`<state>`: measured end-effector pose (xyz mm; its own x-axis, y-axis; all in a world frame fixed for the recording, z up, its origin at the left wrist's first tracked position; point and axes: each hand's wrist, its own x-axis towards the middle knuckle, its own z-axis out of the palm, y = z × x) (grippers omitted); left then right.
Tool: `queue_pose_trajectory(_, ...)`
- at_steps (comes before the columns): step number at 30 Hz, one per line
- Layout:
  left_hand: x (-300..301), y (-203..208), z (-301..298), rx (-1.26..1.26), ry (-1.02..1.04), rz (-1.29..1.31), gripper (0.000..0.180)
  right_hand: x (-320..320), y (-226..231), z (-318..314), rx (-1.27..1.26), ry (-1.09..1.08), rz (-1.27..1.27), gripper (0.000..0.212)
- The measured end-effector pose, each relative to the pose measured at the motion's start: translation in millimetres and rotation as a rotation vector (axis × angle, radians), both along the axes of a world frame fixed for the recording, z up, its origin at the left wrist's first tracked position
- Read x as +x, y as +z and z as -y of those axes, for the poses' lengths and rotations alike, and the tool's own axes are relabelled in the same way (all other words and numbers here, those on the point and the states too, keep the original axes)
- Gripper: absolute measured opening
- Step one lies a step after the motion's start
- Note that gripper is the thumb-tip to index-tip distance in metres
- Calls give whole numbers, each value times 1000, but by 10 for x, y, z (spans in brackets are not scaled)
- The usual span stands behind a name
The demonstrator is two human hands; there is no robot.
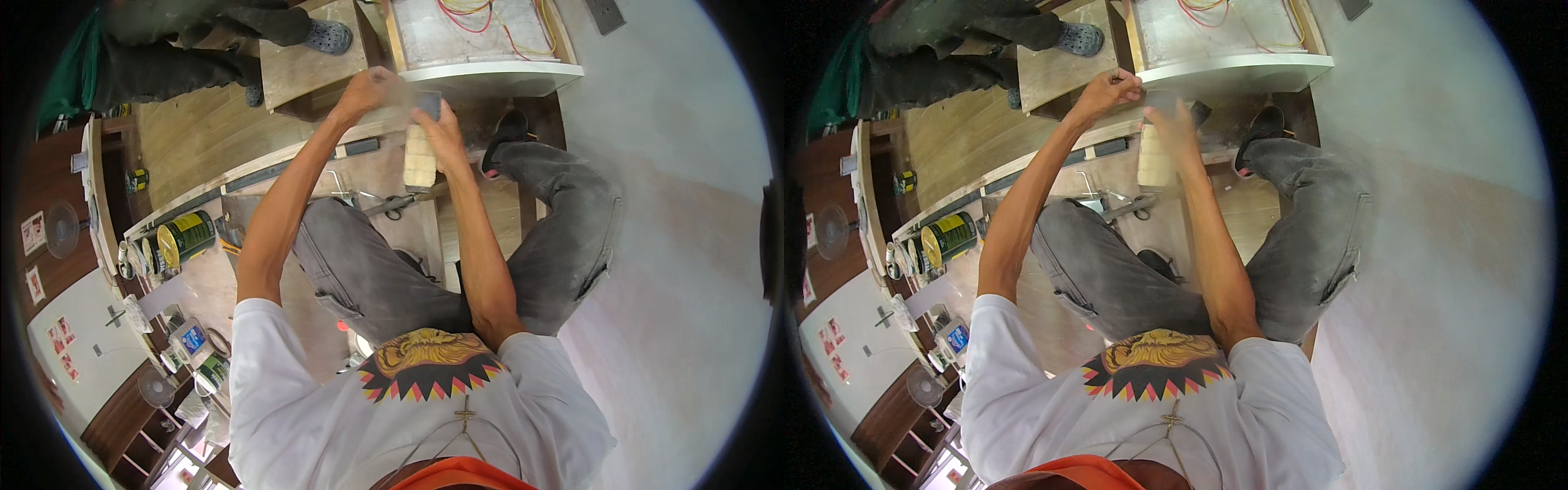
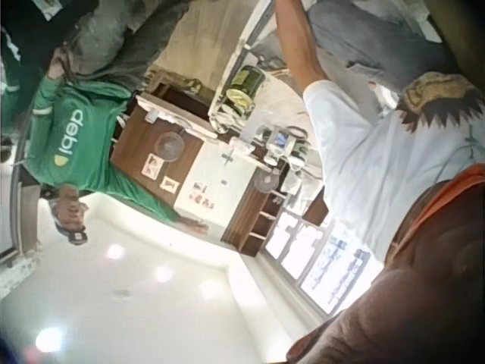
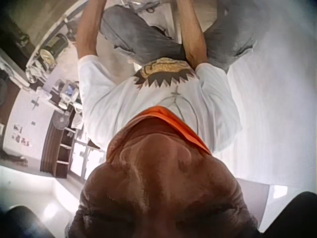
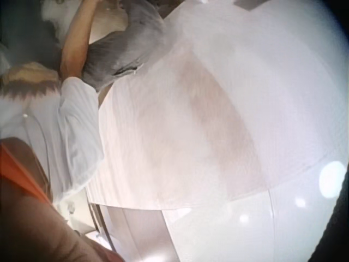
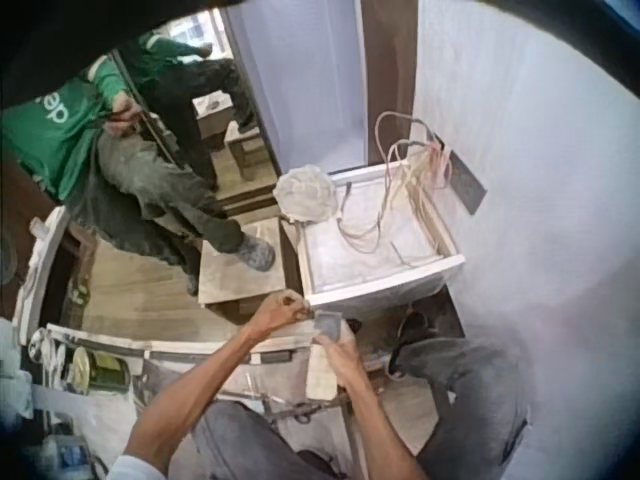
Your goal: The person sands the edges and corners of a white cabinet using a sanding block. They work on multiple sections of the cabinet, including the top edge and side panels, while seated on the floor.
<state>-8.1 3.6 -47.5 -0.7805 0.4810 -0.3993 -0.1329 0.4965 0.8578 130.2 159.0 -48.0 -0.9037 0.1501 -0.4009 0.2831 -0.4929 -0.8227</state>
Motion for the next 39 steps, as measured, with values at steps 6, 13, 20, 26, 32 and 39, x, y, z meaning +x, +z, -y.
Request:
queue_pose_trajectory(6,36,88,192,75,55,226,38,-118,-86,236,3,39,19,22)
queue_pose_trajectory(13,235,341,243,188,61,411,30,-178,90,380,-65,-70,-30,24)
queue_pose_trajectory(20,294,403,162,134,147,347,22,-249,299,429,-25,-139,49,40)
queue_pose_trajectory(26,335,407,40,73,170,279,22,-307,67,523,109,-246,95,51)
queue_pose_trajectory(32,247,345,-59,68,230,203,24,-198,322,465,-80,-175,53,42)
queue_pose_trajectory(39,18,-37,-21,-39,19,-70,27,-71,-257,581,105,-187,-28,30)
